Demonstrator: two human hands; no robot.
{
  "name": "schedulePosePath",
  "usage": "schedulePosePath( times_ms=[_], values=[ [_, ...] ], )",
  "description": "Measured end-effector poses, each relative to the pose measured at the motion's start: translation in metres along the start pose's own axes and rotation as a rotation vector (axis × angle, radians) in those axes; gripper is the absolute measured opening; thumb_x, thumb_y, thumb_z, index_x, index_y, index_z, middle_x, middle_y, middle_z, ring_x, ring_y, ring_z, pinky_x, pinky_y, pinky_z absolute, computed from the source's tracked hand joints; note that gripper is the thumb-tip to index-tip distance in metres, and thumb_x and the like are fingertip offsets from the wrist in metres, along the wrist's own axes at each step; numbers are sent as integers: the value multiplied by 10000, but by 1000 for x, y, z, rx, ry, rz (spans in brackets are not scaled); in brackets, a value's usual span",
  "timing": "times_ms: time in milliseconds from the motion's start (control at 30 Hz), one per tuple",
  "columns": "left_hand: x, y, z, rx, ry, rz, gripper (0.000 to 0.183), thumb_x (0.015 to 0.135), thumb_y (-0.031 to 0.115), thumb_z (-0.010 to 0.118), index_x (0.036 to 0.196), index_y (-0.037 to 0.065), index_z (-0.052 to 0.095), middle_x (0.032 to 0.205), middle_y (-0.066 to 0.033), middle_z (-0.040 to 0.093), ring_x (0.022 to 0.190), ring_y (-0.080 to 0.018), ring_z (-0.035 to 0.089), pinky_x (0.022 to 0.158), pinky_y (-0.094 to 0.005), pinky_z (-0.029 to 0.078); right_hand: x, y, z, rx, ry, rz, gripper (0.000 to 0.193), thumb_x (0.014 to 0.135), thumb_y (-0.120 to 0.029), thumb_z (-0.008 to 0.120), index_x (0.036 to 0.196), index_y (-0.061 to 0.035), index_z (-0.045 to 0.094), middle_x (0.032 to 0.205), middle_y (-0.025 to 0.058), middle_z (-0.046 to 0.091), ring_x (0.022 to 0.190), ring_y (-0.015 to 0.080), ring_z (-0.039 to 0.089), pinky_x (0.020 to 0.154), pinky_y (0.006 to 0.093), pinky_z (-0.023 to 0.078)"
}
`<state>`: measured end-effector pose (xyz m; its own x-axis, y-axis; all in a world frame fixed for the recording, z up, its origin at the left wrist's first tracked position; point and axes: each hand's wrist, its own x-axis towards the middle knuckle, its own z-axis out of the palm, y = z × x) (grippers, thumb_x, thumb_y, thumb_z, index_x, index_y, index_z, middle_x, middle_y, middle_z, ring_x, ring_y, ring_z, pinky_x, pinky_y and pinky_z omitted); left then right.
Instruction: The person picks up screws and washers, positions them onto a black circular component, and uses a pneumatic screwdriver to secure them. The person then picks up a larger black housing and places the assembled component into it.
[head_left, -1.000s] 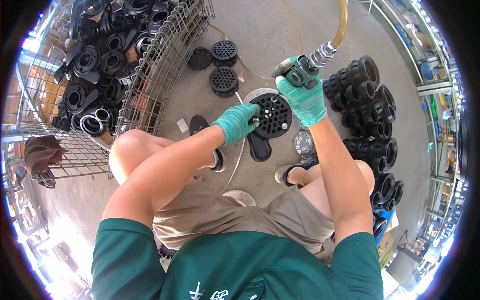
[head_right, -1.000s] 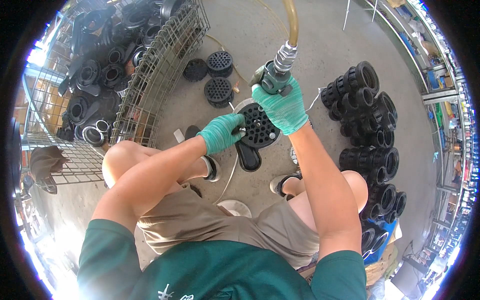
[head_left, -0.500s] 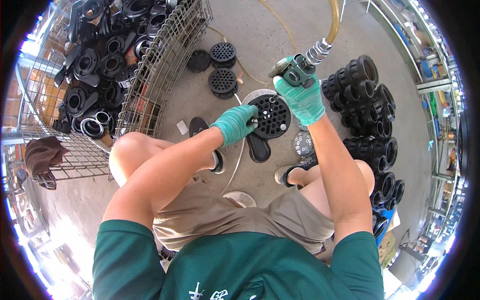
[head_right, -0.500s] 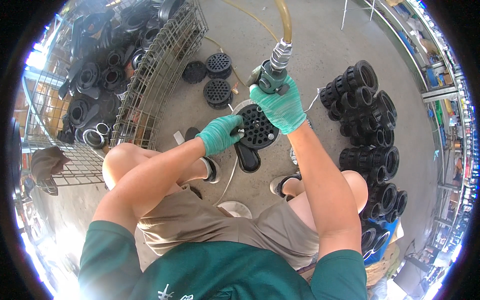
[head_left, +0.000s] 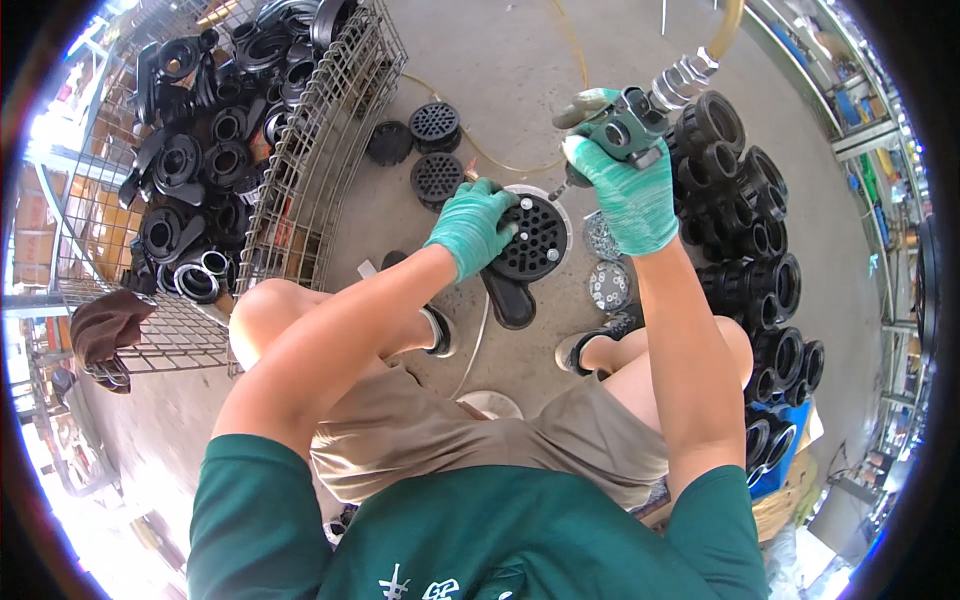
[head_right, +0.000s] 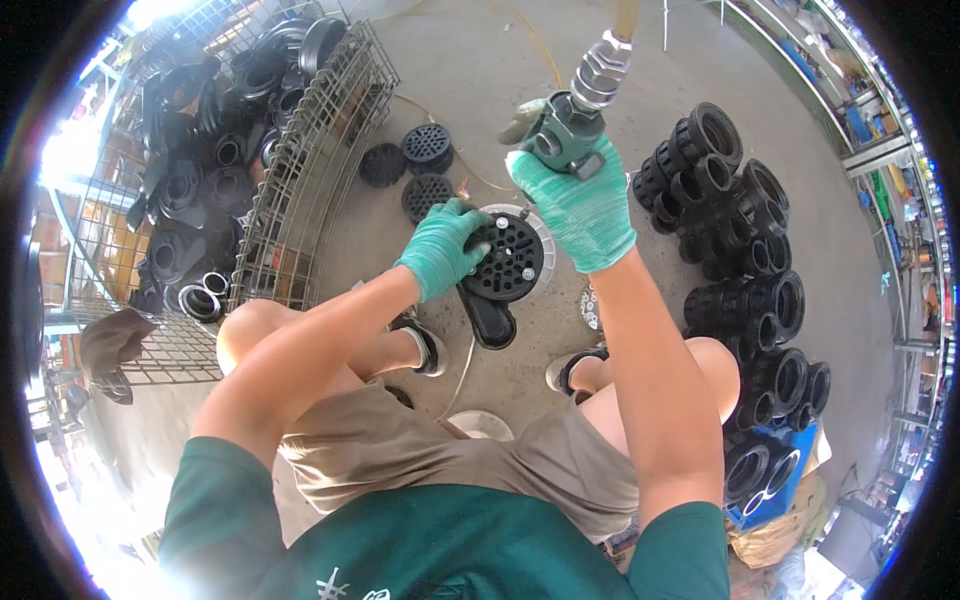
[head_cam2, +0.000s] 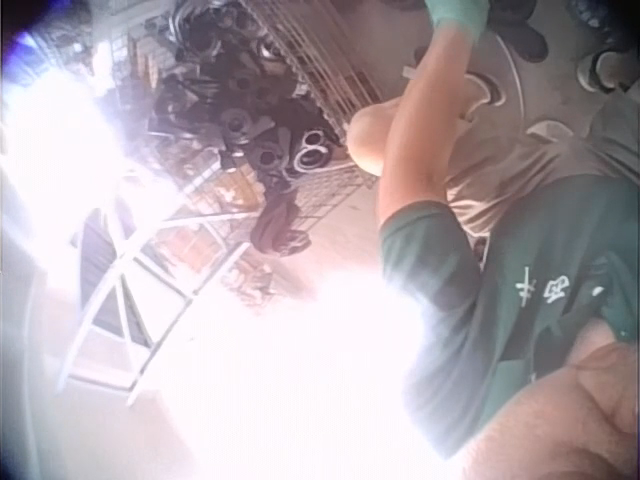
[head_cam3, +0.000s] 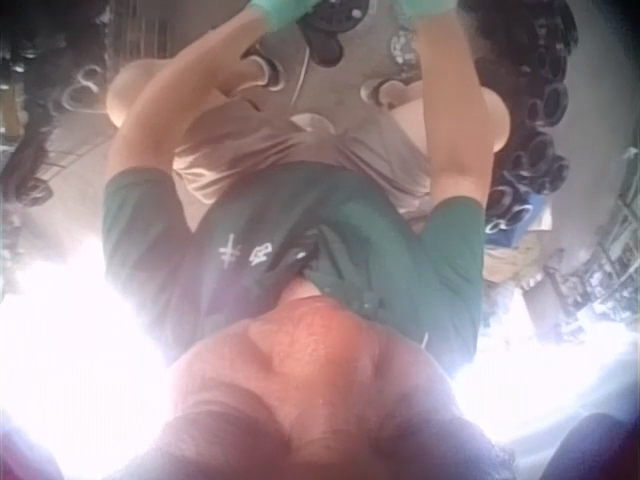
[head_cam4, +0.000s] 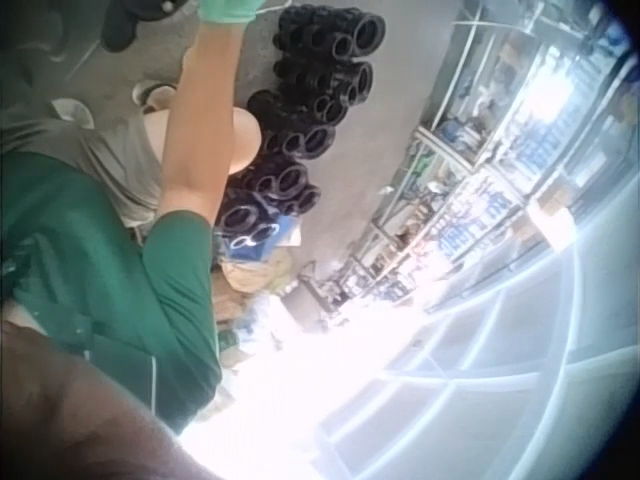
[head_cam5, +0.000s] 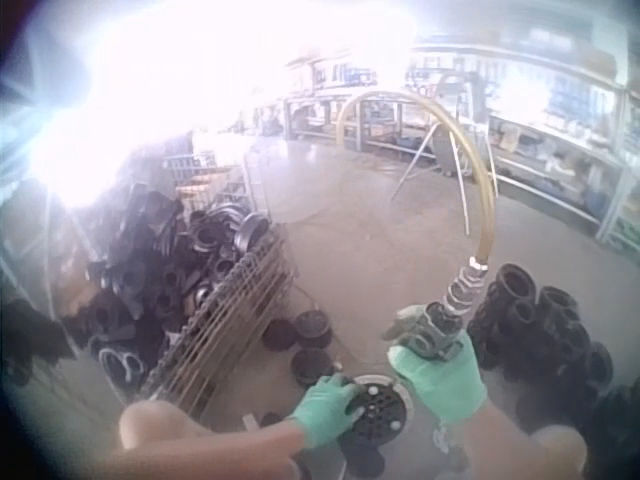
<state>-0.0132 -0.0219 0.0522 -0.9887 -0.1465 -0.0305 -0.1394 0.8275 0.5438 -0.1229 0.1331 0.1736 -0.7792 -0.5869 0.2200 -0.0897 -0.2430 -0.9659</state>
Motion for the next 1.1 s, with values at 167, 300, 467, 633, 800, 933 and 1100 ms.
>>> schedulePosePath(
  times_ms=[167,300,467,633,800,933,1100],
  values=[
    [13,1,40,-65,166,-58,361,849,87,684,1210,69,669,1280,-200,577,1150,-395,550,1022,-447,454,-16,-7,-18,-60,78,-43,325,850,39,693,1157,-55,645,1041,38,722,844,59,649,761,225,544],
    [9,4,64,-144,312,-65,364,849,36,656,1212,17,629,1252,-217,581,1121,-401,566,997,-451,468,-26,-21,-28,-53,125,-24,336,852,47,686,1169,-58,646,1005,37,727,838,59,646,768,227,543],
    [11,5,68,-56,332,-51,353,839,103,660,1186,58,615,1251,-177,586,1099,-394,581,958,-487,484,-38,-26,-35,-70,106,38,374,834,27,691,1191,-53,615,1052,77,707,907,107,654,786,274,548],
    [11,14,56,10,264,-110,360,856,91,634,1208,28,596,1223,-207,588,1107,-402,571,983,-490,464,-49,-12,-34,-15,87,96,388,836,26,695,1208,-49,615,1044,68,708,885,106,654,783,269,550],
    [4,11,51,39,97,-79,906,691,526,811,1420,91,496,1489,-193,432,1361,-399,415,1142,-518,323,-62,15,-33,17,69,135,352,845,35,699,1180,-53,635,1022,17,695,903,85,642,834,260,545],
    [-2,31,46,118,105,-145,845,686,510,815,1391,145,528,1493,-181,431,1398,-406,368,1143,-639,245,-63,13,-32,13,56,128,370,846,32,712,1199,-38,624,1070,28,692,953,99,651,881,273,548],
    [-2,29,55,231,126,216,407,707,337,787,1096,254,705,1451,-140,479,1422,-406,333,1134,-697,173,-60,7,-34,-69,65,119,371,850,19,715,1205,-35,622,1083,33,696,958,100,653,885,278,545]
  ],
)
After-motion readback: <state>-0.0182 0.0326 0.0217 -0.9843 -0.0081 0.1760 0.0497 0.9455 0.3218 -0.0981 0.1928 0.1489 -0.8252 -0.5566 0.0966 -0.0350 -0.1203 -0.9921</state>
